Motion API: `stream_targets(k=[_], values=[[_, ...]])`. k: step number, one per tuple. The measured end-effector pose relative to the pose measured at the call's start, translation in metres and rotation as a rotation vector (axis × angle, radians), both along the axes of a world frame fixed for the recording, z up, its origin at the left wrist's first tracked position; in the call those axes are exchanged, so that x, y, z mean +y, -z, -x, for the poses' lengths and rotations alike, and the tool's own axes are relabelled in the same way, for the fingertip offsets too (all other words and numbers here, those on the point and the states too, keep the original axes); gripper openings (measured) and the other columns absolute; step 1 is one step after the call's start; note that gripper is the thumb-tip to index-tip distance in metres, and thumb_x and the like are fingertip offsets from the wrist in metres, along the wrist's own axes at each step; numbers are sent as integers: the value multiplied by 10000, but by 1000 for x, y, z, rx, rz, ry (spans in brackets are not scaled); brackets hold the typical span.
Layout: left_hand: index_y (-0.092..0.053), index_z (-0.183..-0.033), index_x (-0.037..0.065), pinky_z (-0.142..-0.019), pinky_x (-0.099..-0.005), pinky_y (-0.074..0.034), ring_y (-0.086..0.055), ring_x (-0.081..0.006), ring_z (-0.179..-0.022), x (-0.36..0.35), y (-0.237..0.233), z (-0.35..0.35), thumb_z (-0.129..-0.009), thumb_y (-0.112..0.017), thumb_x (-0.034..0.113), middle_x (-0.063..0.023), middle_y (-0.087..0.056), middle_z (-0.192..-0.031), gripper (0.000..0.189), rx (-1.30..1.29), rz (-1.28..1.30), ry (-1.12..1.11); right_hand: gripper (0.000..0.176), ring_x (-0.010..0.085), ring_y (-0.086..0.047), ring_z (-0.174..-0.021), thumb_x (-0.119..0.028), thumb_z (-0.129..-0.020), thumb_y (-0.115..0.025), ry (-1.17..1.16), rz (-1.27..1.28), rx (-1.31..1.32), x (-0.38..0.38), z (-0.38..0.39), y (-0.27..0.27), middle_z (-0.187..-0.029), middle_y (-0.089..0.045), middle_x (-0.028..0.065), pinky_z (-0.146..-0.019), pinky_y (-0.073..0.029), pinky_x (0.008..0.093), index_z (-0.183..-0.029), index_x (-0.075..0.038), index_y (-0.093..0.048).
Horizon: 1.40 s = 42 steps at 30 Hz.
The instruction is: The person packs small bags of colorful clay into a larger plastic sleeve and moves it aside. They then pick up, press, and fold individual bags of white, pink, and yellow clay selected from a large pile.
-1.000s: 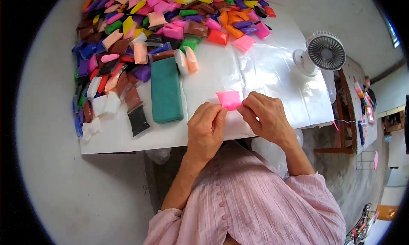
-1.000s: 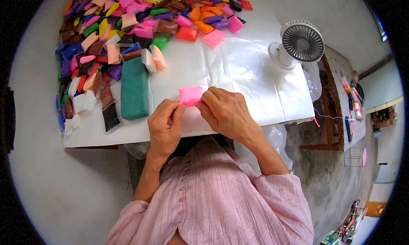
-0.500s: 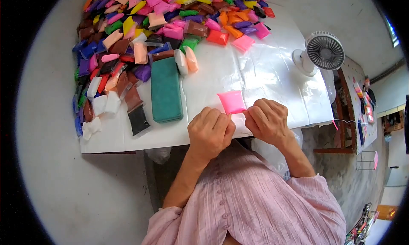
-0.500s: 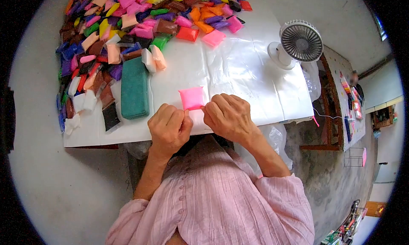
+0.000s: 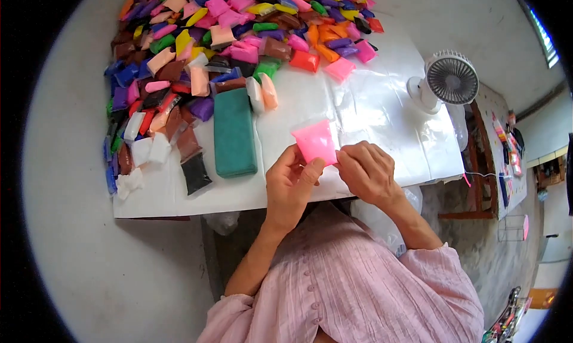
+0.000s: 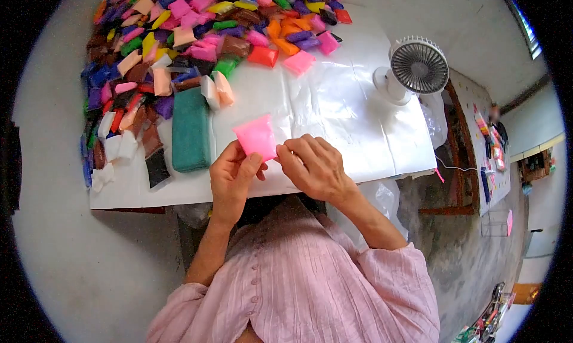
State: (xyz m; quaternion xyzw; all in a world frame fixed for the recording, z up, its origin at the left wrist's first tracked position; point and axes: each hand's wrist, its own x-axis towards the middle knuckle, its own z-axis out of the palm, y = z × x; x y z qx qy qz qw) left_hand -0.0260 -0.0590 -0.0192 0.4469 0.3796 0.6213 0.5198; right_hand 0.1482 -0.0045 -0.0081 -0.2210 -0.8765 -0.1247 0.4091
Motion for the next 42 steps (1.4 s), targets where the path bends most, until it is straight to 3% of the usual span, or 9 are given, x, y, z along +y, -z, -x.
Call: stream_targets(k=[6, 7, 12, 18, 19, 23, 26, 34, 42], values=[[-579, -1147, -24, -703, -285, -482, -568, -126, -780, 15, 22, -6, -891, -677, 72, -56, -614, -916, 291, 218, -165, -236, 374, 215, -618, -709, -144, -768, -769, -6, 672, 244, -3, 16, -22, -970, -630, 118, -590, -495, 334, -1083, -20, -609], [-574, -1154, -25, -707, -293, -486, -577, -145, -784, 16, 24, -7, -881, -680, 63, -72, -608, -924, 306, 291, -198, -283, 452, 220, -613, -700, -218, -743, -812, -7, 684, 233, -1, 23, -22, -977, -620, 118, -591, -498, 339, -1089, -15, -603], [-543, -1214, -34, -716, -314, -502, -609, -225, -809, 19, 15, -1, -848, -665, 13, -138, -588, -993, 388, 680, -337, -458, 481, 224, -605, -690, -209, -719, -826, -12, 714, 189, 12, 36, -24, -956, -598, 112, -604, -503, 336, -1091, -4, -602], [-524, -1264, -38, -735, -317, -512, -616, -235, -840, 23, 19, -3, -847, -602, -42, -153, -588, -1061, 424, 509, -274, -451, 431, 215, -640, -741, -126, -739, -792, -131, 867, 183, 55, 43, -25, -975, -614, 136, -645, -528, 313, -1096, 30, -608], [-559, -1247, -16, -794, -286, -507, -610, -171, -889, 21, 15, -3, -889, -601, -3, -100, -608, -1057, 360, 461, -176, -441, 418, 211, -652, -760, -115, -747, -783, -134, 869, 200, 67, 47, -26, -986, -623, 143, -660, -536, 305, -1095, 39, -612], [-610, -1167, -12, -783, -269, -494, -607, -150, -898, 22, 21, 2, -923, -560, 30, -87, -629, -1006, 253, 475, -166, -407, 376, 251, -660, -766, -156, -761, -743, -99, 843, 172, 109, 64, -24, -996, -645, 171, -707, -534, 358, -1061, 36, -622], [-626, -1121, -16, -756, -257, -485, -602, -132, -876, 22, 19, 4, -925, -560, 31, -71, -634, -993, 212, 473, -124, -367, 446, 182, -647, -836, -132, -793, -741, -19, 928, 41, 131, 74, -11, -1034, -636, 119, -719, -529, 307, -1188, 23, -605], [-638, -1020, -34, -677, -247, -471, -566, -116, -751, 20, 13, 3, -927, -565, 37, -72, -634, -947, 138, 467, -152, -341, 422, 204, -648, -851, -136, -789, -724, -70, 778, -72, 143, 87, 6, -1067, -624, 144, -709, -541, 314, -1173, 10, -629], [-634, -1002, -39, -663, -245, -465, -554, -116, -740, 20, 14, 4, -933, -570, 53, -71, -624, -957, 131, 435, -146, -306, 499, 190, -639, -868, -135, -783, -733, -29, 921, -22, 133, 84, -6, -1141, -629, 141, -722, -544, 310, -1234, 24, -592]])
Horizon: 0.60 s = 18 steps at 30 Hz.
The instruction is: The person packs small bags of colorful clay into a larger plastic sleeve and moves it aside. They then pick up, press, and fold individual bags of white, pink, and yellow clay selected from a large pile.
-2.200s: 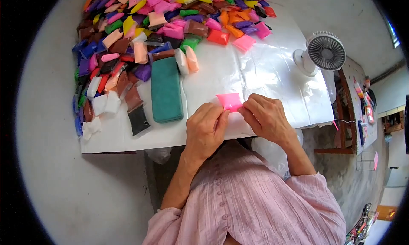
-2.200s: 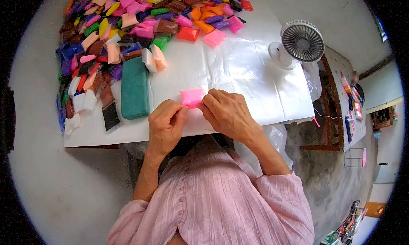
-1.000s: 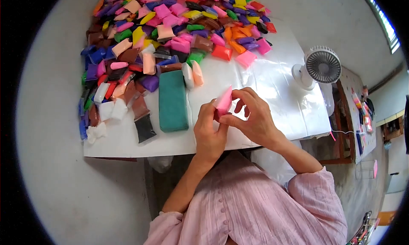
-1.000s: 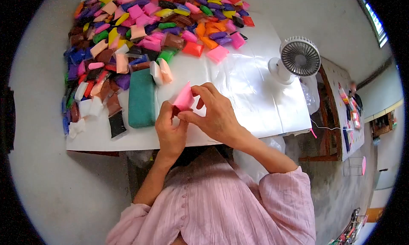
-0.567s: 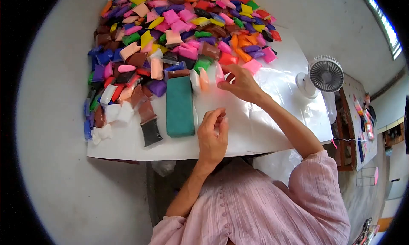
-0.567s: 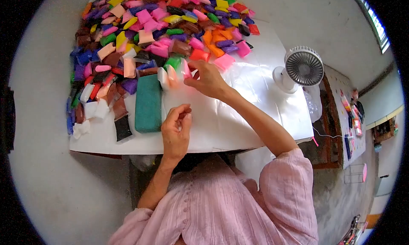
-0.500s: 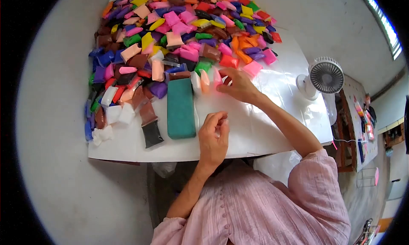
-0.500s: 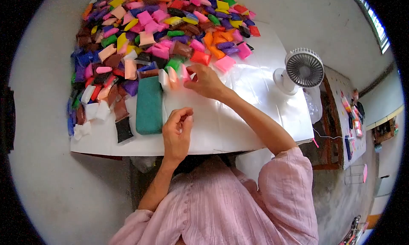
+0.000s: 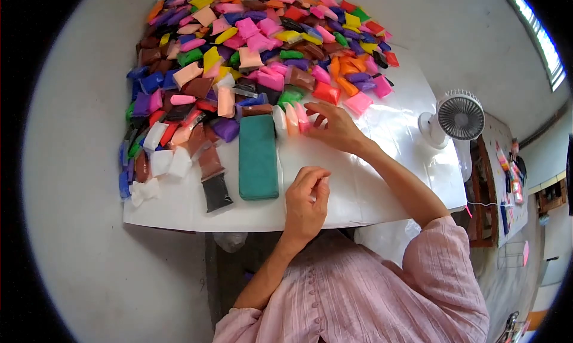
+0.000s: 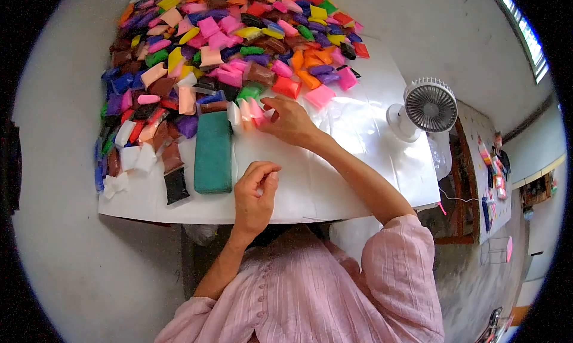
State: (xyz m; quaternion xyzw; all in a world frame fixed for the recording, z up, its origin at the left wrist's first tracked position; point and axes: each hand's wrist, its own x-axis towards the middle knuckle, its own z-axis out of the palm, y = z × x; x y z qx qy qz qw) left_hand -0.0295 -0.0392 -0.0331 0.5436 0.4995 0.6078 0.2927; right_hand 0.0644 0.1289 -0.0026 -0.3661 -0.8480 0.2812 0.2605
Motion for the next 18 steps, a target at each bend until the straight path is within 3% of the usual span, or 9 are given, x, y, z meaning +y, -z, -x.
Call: stream_targets(k=[7, 11, 14, 18], values=[[-634, -994, -39, -661, -241, -465, -558, -120, -748, -1, -2, 1, -937, -568, 64, -73, -619, -951, 136, -1, 16, 17, 516, 170, -631, -863, -84, -777, -746, 7, -34, 34, 4, -12, 2, -1143, -639, 112, -723, -539, 301, -1259, 0, -584], [-637, -993, -34, -665, -245, -471, -567, -127, -750, -1, -2, 0, -937, -570, 67, -71, -619, -943, 134, -5, 6, 22, 429, 211, -646, -817, -95, -771, -742, 38, -26, 117, 8, -20, -4, -1039, -651, 151, -751, -522, 345, -1162, 22, -608], [-639, -991, -31, -669, -249, -475, -572, -131, -751, -2, -2, 0, -937, -570, 67, -72, -619, -941, 131, 11, -3, 25, 378, 160, -631, -833, -60, -812, -729, 53, -67, 84, 19, -20, -12, -1043, -655, 85, -713, -521, 299, -1174, -17, -628], [-641, -979, -31, -665, -252, -472, -569, -135, -742, -1, -1, 0, -936, -570, 65, -76, -622, -935, 126, 17, -5, 30, 275, 166, -633, -809, -98, -822, -729, 67, -205, 87, 31, -4, -24, -1021, -668, 117, -712, -514, 312, -1075, -9, -668]])
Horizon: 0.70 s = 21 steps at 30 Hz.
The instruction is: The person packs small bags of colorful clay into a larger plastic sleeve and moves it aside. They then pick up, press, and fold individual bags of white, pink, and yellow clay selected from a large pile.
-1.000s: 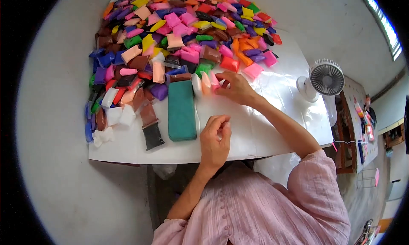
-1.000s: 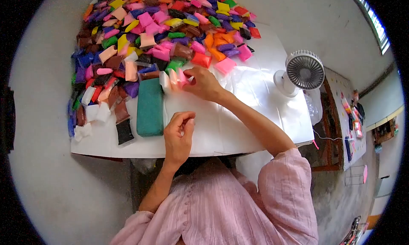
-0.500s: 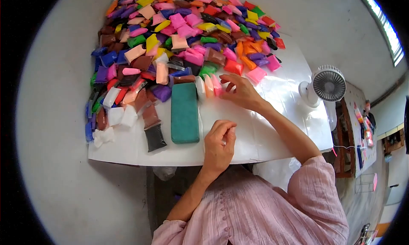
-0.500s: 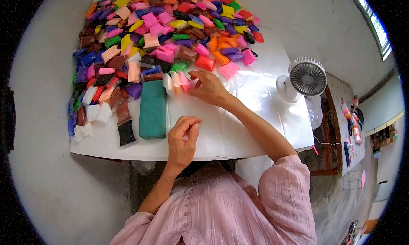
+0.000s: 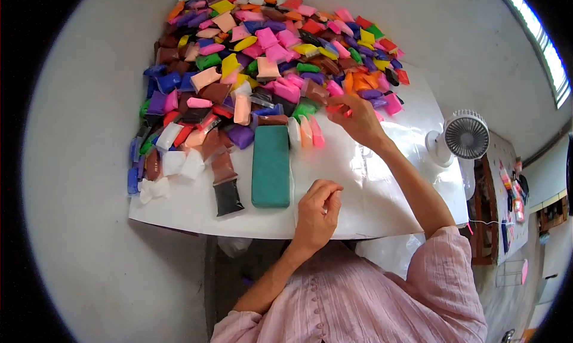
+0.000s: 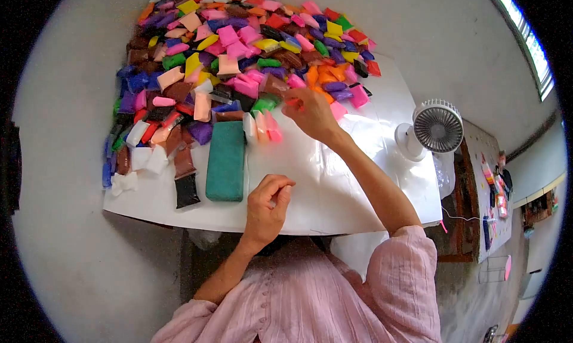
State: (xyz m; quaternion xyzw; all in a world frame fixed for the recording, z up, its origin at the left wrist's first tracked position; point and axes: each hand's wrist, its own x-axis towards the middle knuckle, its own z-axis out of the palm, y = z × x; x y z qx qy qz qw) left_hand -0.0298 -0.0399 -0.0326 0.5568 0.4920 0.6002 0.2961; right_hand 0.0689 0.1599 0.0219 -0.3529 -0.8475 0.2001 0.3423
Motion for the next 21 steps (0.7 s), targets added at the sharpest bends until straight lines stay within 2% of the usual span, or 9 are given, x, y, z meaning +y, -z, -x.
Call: stream_targets(k=[1, 4, 7, 10, 11, 14, 17, 21], values=[[-641, -975, -32, -663, -252, -471, -567, -135, -739, 0, 0, 0, -936, -571, 64, -77, -622, -933, 125, 1, 4, 2, 205, 178, -642, -790, -97, -823, -718, -23, 13, 52, 3, 6, -4, -980, -688, 121, -702, -514, 314, -1001, 0, -689], [-642, -964, -32, -649, -250, -460, -556, -132, -725, 0, -1, 1, -933, -573, 59, -77, -623, -927, 118, -22, 7, 9, 225, 321, -664, -769, -190, -777, -700, -44, -47, 42, 19, 28, -9, -838, -680, 182, -694, -518, 399, -939, -34, -711], [-641, -963, -31, -634, -247, -447, -545, -126, -717, 1, -2, 2, -931, -575, 52, -73, -621, -924, 111, 7, 6, 13, 185, 236, -674, -751, -149, -812, -691, -12, -111, -21, 26, 53, -16, -827, -703, 131, -688, -525, 336, -922, -1, -707], [-640, -962, -32, -625, -241, -436, -536, -117, -711, 2, 1, 1, -930, -576, 49, -69, -617, -915, 108, -20, 9, 17, 219, 318, -677, -776, -200, -794, -677, 58, -197, -176, 34, 75, -13, -814, -697, 157, -705, -529, 390, -908, -15, -704], [-640, -963, -32, -624, -240, -435, -535, -116, -711, 1, 1, 2, -930, -575, 48, -68, -615, -912, 108, -25, 12, 22, 204, 361, -653, -852, -209, -785, -656, 61, -197, -183, 37, 82, -10, -901, -687, 163, -734, -517, 441, -890, -38, -695], [-641, -964, -33, -622, -238, -432, -531, -113, -710, 2, 0, 3, -930, -573, 43, -67, -612, -906, 108, -33, 16, 31, 196, 366, -627, -911, -187, -771, -632, 70, -489, -268, 49, 99, 4, -982, -619, 187, -730, -513, 482, -906, -49, -666], [-645, -968, -32, -620, -238, -432, -530, -112, -709, 1, 0, 3, -929, -572, 36, -67, -612, -906, 107, -27, 12, 29, 200, 364, -608, -946, -171, -773, -629, 91, -502, -398, 62, 109, 16, -1015, -586, 180, -731, -520, 486, -930, -52, -665], [-649, -972, -28, -620, -239, -434, -531, -111, -707, 2, 2, 3, -927, -576, 32, -65, -617, -912, 105, -4, -6, 20, 212, 331, -613, -966, -184, -765, -657, 116, -575, -247, 57, 111, 18, -1008, -604, 122, -771, -503, 448, -945, -78, -692]])
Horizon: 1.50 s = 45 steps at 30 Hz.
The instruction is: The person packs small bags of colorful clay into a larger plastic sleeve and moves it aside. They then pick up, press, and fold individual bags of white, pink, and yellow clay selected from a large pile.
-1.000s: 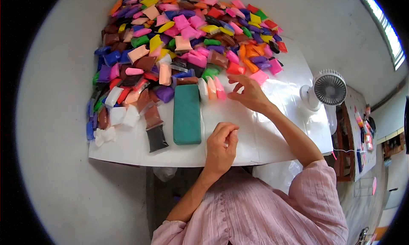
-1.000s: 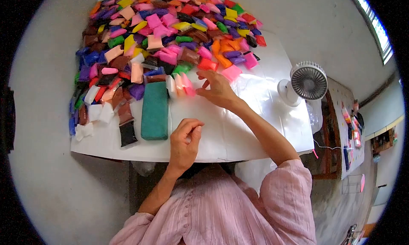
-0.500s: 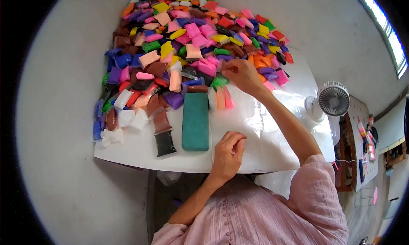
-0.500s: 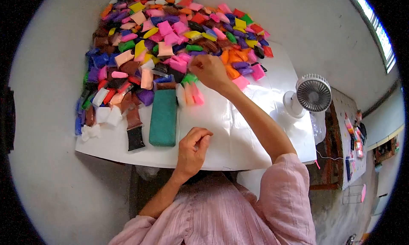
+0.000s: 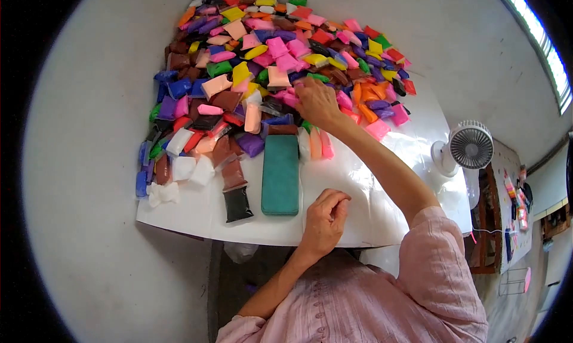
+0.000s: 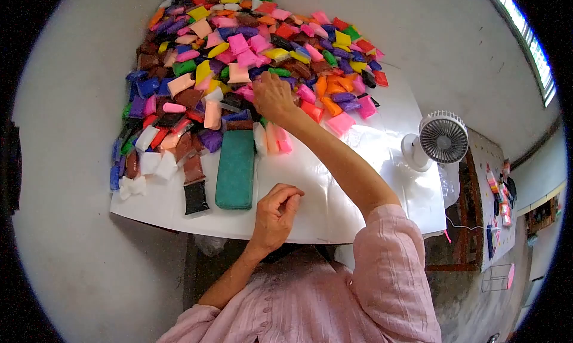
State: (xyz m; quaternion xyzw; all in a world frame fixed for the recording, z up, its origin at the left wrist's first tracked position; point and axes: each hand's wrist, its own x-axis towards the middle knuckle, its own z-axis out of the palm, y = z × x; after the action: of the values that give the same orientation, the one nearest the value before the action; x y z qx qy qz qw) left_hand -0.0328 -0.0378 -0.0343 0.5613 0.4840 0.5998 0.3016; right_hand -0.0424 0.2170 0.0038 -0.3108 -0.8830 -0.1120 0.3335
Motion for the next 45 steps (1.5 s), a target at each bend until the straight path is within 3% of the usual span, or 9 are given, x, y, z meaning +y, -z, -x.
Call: stream_targets(k=[5, 8, 12, 17, 22, 26, 36, 41, 45], values=[[-652, -969, -24, -635, -233, -444, -543, -107, -719, 0, 2, -1, -924, -579, 37, -63, -624, -909, 105, -23, -3, 1, 252, 334, -607, -966, -195, -769, -665, -27, -3, 122, -6, -18, -17, -1009, -628, 122, -762, -504, 455, -991, -79, -698], [-650, -993, -20, -659, -230, -453, -551, -98, -737, 0, 3, 0, -930, -575, 48, -60, -634, -920, 120, -39, -2, 3, 224, 270, -625, -866, -173, -816, -676, -99, -20, 229, -17, -44, -31, -947, -649, 108, -711, -505, 393, -1011, -63, -683], [-630, -1097, -11, -700, -235, -468, -557, -89, -772, -2, 5, 1, -955, -567, 84, -54, -650, -976, 183, -229, 31, 47, 229, 91, -556, -759, -128, -892, -682, -236, 705, 469, -67, -92, -53, -900, -641, 35, -675, -470, 235, -1077, 3, -652], [-572, -1240, -17, -748, -243, -472, -559, -87, -832, -5, 0, 3, -969, -592, 140, -60, -643, -1067, 314, -580, 61, 66, 314, 82, -563, -793, -162, -882, -709, -288, 1025, 650, -151, -139, -54, -928, -647, 37, -684, -469, 238, -1112, 44, -651], [-577, -1225, -16, -797, -235, -456, -548, -87, -849, -11, -15, 2, -898, -687, 92, -29, -590, -1033, 362, -523, 3, 85, 232, 93, -614, -862, -64, -877, -704, -476, 1338, 868, -197, -157, -28, -951, -658, 43, -781, -507, 242, -1080, 35, -652], [-627, -1088, -30, -794, -231, -459, -560, -86, -840, -13, -21, -6, -873, -711, 63, -30, -586, -1001, 248, -553, -26, 86, 173, 105, -620, -853, -43, -874, -699, -495, 1360, 996, -214, -153, -12, -931, -659, 56, -798, -513, 255, -1021, 28, -641], [-653, -935, -8, -771, -211, -413, -514, -67, -836, -23, -18, -8, -884, -685, 48, 6, -579, -922, 82, -424, -118, -12, 174, 98, -614, -839, -50, -853, -719, -495, 1342, 979, -224, -158, 9, -906, -651, 32, -759, -492, 243, -995, 13, -642], [-649, -921, -3, -762, -209, -409, -507, -60, -835, -22, -18, -9, -895, -680, 63, 8, -573, -913, 77, -294, -137, -47, 193, 76, -583, -763, -108, -849, -739, -405, 1079, 866, -231, -157, -7, -861, -643, 22, -695, -468, 227, -976, 10, -655], [-629, -971, -4, -761, -216, -417, -509, -68, -835, -23, -15, -9, -902, -679, 77, 3, -571, -935, 118, -378, -54, 43, 166, 69, -548, -675, -130, -848, -744, -345, 928, 747, -226, -164, 2, -776, -614, 11, -623, -444, 234, -909, -1, -661]])
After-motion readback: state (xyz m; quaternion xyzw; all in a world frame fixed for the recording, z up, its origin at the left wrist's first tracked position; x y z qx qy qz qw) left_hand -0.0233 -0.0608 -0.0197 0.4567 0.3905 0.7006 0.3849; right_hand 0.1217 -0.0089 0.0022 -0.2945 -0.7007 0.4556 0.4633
